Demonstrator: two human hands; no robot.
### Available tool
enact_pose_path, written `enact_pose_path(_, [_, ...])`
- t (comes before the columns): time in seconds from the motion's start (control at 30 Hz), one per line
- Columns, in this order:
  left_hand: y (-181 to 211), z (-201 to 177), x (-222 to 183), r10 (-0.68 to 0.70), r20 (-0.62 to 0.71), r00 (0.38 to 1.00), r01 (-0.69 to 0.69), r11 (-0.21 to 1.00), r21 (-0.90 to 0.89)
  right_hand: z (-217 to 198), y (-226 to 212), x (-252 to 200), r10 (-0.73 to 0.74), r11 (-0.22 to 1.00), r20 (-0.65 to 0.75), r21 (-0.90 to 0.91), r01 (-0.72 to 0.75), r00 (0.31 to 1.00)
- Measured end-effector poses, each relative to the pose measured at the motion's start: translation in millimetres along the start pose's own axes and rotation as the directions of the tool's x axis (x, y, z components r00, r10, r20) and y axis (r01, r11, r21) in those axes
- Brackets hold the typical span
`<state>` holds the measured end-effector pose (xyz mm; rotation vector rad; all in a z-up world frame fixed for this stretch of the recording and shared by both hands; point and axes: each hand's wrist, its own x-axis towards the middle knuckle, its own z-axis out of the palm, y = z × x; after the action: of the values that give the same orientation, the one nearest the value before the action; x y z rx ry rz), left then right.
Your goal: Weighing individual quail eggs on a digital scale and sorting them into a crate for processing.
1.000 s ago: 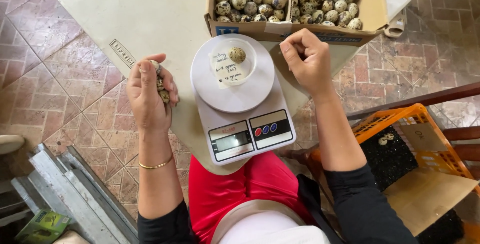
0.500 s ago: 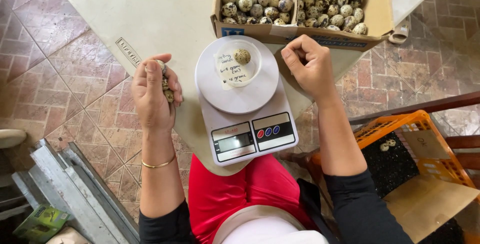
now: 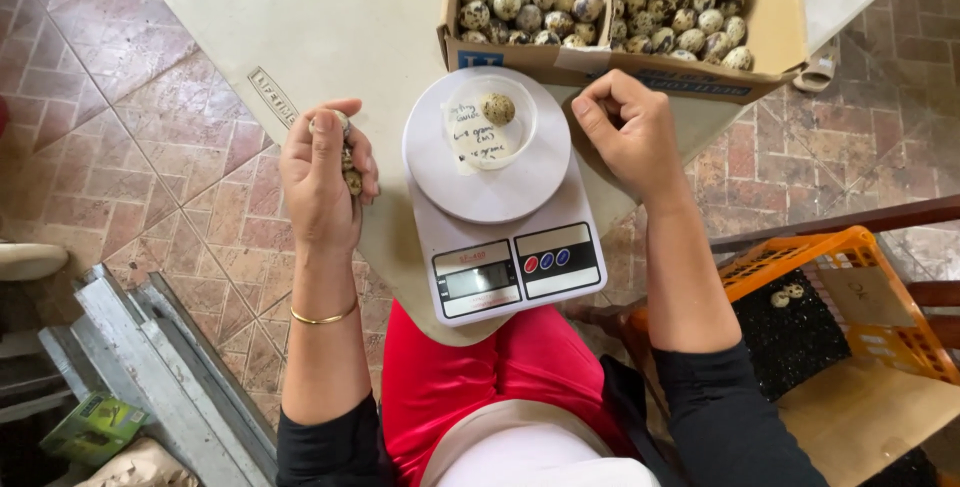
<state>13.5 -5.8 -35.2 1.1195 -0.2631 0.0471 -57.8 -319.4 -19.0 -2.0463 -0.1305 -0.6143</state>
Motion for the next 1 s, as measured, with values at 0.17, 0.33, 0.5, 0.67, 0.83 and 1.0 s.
enact_pose_path(0.17, [-2.0, -3.0, -1.6, 0.010, 0.007, 1.000, -0.010, 1.000, -0.006, 1.6, 2.1, -2.1, -0.003, 1.000, 0.011, -0.016, 0.003, 1.000])
enact_pose_path(0.33, [-0.1, -1.8, 0.1, 0.000, -0.001, 1.000, 0.000, 1.000, -0.008, 2.9, -0.9, -0.1, 0.010, 1.000, 0.002, -0.019, -0.010, 1.000])
enact_pose_path(0.5, [0.0, -2.3, -0.5, -0.007, -0.004, 1.000, 0.007, 1.000, -0.005, 0.9, 0.0, -1.0, 0.027, 0.999, 0.019, -0.018, -0.027, 0.999])
enact_pose_path(0.67, [2.2, -1.5, -0.8, -0.009, -0.007, 1.000, 0.009, 1.000, -0.002, 0.1, 0.6, -1.2, 0.043, 0.999, 0.025, -0.014, -0.042, 0.999])
enact_pose_path(0.83, [2.5, -1.5, -1.5, -0.005, 0.002, 1.000, 0.005, 1.000, 0.001, 0.5, 5.3, -2.5, 0.040, 0.999, 0.029, -0.006, -0.040, 0.999])
enact_pose_path(1.0, [1.8, -0.7, 1.3, 0.010, 0.006, 1.000, -0.010, 1.000, 0.001, -0.2, 3.3, 1.1, 0.021, 1.000, 0.022, -0.010, -0.021, 1.000])
